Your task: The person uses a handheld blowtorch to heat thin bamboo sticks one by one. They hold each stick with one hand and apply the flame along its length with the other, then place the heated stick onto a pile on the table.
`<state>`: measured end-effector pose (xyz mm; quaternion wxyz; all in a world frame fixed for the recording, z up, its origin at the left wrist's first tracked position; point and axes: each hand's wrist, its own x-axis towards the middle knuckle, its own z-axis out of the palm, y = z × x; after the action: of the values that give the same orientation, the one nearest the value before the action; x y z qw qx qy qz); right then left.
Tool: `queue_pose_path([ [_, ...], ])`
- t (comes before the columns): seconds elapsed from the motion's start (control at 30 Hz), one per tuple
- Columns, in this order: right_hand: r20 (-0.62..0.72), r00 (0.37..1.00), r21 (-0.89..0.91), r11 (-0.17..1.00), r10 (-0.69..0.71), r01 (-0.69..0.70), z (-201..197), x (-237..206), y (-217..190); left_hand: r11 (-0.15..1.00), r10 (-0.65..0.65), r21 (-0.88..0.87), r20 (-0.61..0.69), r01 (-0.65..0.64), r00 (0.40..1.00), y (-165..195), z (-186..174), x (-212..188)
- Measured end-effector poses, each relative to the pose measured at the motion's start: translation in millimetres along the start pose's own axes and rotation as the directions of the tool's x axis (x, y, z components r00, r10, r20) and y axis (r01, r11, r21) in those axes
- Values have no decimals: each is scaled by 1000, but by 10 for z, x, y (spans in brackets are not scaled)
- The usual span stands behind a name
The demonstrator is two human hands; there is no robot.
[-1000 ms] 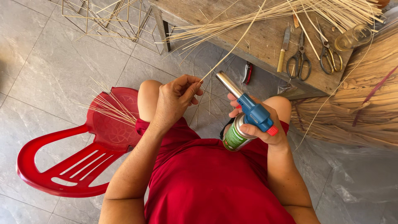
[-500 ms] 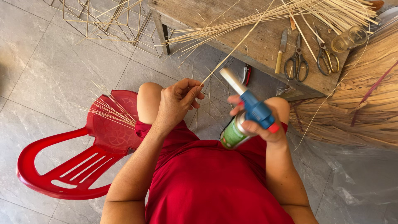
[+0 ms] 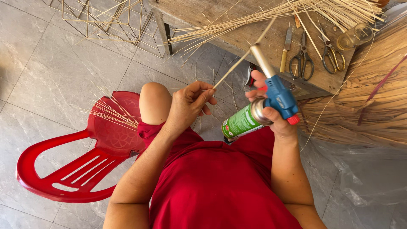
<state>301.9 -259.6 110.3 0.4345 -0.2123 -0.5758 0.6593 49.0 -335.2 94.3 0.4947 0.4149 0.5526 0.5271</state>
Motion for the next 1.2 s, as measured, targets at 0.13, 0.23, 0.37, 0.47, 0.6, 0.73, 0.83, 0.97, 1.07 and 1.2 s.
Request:
queue_pose_path([
  [0.13,55,998,-73,997,5,-1,122,22,60,999,-9,47,53,7,999,-11,167,9],
  [0.23,92,996,-64,998,7,-1,143,144,135,994,61,86,91,-69,994,-42,202,-10],
  [0.37,69,997,-103,994,-20,27,77,231,169,992,68,97,106,-79,992,-78,123,-11],
  [0.47,108,994,-151,988,-18,35,31,201,183,998,0,64,55,-4,998,-106,80,7],
  [0.6,150,988,-133,991,34,-14,31,7,151,997,39,61,-10,-38,999,-89,-18,91],
  [0.73,207,972,-193,979,110,-70,76,-236,114,997,56,60,-41,-53,998,-62,-98,124],
  [0.83,214,966,-169,979,148,-113,98,-318,136,998,41,51,-67,-38,997,-57,-98,128],
  [0.97,160,981,-179,980,112,-83,72,-321,154,998,38,53,-91,-33,995,-59,-71,114],
  [1.07,139,986,-206,977,89,-59,42,-315,153,998,49,51,-93,-45,994,-67,-51,111],
  [1.2,213,972,-185,981,101,-61,41,-326,182,998,43,46,-103,-38,994,-77,-49,123],
])
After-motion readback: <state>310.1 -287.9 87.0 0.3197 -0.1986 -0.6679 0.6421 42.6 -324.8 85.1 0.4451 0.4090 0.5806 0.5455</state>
